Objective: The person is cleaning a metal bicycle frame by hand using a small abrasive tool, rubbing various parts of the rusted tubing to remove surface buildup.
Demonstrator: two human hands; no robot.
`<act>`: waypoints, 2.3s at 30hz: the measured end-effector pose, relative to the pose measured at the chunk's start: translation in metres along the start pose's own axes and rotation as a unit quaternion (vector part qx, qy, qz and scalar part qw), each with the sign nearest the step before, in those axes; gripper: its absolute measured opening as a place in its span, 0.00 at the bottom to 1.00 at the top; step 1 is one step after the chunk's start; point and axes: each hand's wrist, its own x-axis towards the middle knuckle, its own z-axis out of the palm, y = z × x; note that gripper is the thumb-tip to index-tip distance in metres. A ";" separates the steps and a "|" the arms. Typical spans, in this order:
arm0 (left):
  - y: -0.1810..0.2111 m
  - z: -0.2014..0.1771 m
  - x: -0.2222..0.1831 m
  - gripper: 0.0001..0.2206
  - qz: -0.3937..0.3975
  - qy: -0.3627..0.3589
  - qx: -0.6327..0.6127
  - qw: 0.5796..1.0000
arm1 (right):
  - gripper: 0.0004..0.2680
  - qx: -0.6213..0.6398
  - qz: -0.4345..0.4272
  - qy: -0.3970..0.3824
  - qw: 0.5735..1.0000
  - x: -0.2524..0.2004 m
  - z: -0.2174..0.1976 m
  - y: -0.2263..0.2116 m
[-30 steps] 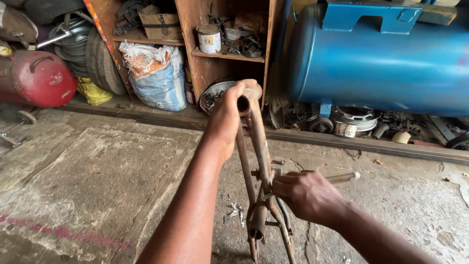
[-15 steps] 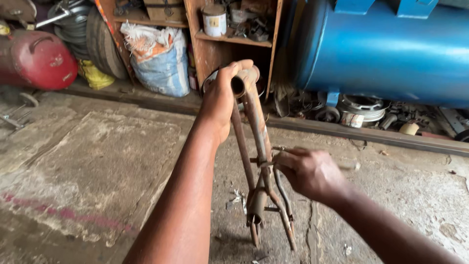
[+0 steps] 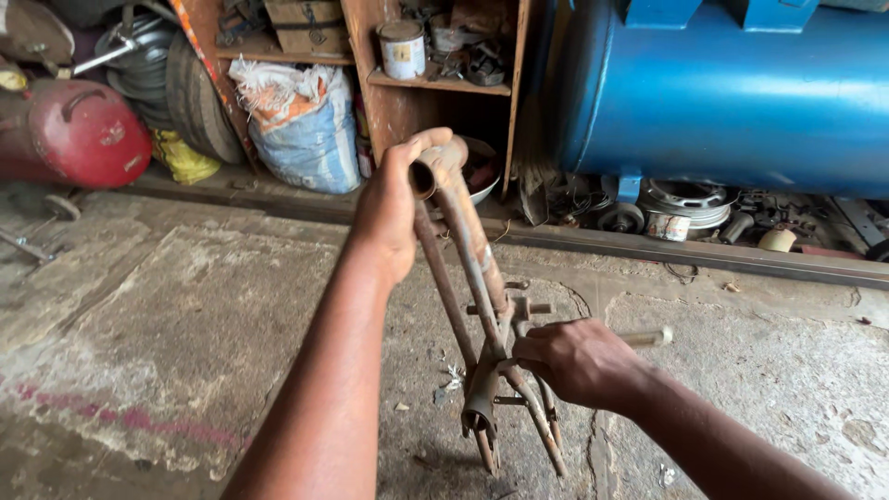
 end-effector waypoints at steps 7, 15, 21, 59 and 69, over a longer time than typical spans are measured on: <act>0.010 -0.007 -0.001 0.16 0.034 0.002 0.069 0.997 | 0.11 0.263 0.198 0.088 0.940 0.011 -0.017 0.011; 0.019 0.012 -0.016 0.14 -0.052 0.131 0.240 0.960 | 0.11 0.195 0.129 0.084 0.969 0.004 -0.011 0.013; 0.011 -0.020 -0.010 0.16 0.073 0.145 0.161 0.974 | 0.12 0.317 0.179 -0.041 0.930 0.000 0.032 0.018; 0.025 -0.012 -0.012 0.25 -0.003 0.071 0.127 0.989 | 0.16 0.569 0.346 0.147 0.731 0.021 -0.052 0.003; 0.027 -0.011 -0.019 0.26 -0.051 -0.028 0.024 0.998 | 0.08 0.439 0.162 0.196 0.862 0.021 -0.102 -0.025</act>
